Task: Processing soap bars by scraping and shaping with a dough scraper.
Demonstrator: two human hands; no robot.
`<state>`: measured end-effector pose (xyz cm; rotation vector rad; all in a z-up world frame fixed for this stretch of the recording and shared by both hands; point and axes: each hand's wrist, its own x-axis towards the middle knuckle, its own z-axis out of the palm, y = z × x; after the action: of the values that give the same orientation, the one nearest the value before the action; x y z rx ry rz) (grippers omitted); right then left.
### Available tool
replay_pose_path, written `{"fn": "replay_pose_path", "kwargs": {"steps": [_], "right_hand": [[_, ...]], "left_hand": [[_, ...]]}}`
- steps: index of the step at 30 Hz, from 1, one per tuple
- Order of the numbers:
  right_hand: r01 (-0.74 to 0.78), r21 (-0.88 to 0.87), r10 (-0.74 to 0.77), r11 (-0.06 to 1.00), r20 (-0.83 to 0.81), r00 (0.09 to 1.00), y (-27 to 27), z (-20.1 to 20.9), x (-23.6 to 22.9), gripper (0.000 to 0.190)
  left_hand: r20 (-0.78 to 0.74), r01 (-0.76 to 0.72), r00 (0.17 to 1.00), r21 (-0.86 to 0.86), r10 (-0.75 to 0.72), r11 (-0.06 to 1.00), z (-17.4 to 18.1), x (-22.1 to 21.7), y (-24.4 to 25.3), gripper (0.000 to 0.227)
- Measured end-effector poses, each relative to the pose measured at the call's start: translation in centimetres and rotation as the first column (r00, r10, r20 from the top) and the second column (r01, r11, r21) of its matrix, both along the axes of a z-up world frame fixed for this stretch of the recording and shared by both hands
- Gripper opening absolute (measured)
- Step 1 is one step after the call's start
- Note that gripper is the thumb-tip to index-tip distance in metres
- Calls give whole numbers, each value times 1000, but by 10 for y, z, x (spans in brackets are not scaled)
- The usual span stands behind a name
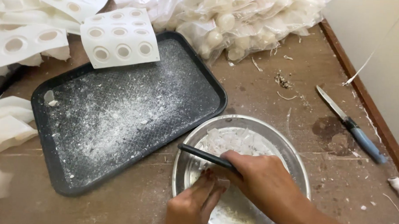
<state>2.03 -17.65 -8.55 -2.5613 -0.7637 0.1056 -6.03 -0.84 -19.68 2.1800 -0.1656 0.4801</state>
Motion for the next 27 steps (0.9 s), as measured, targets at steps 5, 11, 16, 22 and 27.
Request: {"fn": "replay_pose_path", "kwargs": {"steps": [5,11,16,22,27], "right_hand": [[-30,9,30,1000,-38,999,-10,0,0,21],[96,-118,-112,988,-135,985,-20,2,-11,26],[113,40,-108,993,-101,989,-12,-12,-11,21],[83,125,-76,989,-67,995,-6,-5,-4,17],[251,128,-217,959,-231,948,-26,6,-6,24]], "left_hand": [[-60,17,998,-3,-18,1000,-3,-1,3,31],[-35,-18,999,-20,17,1000,-2,2,1,30],[-16,-7,1000,51,8,999,-5,3,1,29],[-48,34,998,94,-30,995,-16,0,4,30],[59,-43,998,156,34,987,-5,3,-4,43]]}}
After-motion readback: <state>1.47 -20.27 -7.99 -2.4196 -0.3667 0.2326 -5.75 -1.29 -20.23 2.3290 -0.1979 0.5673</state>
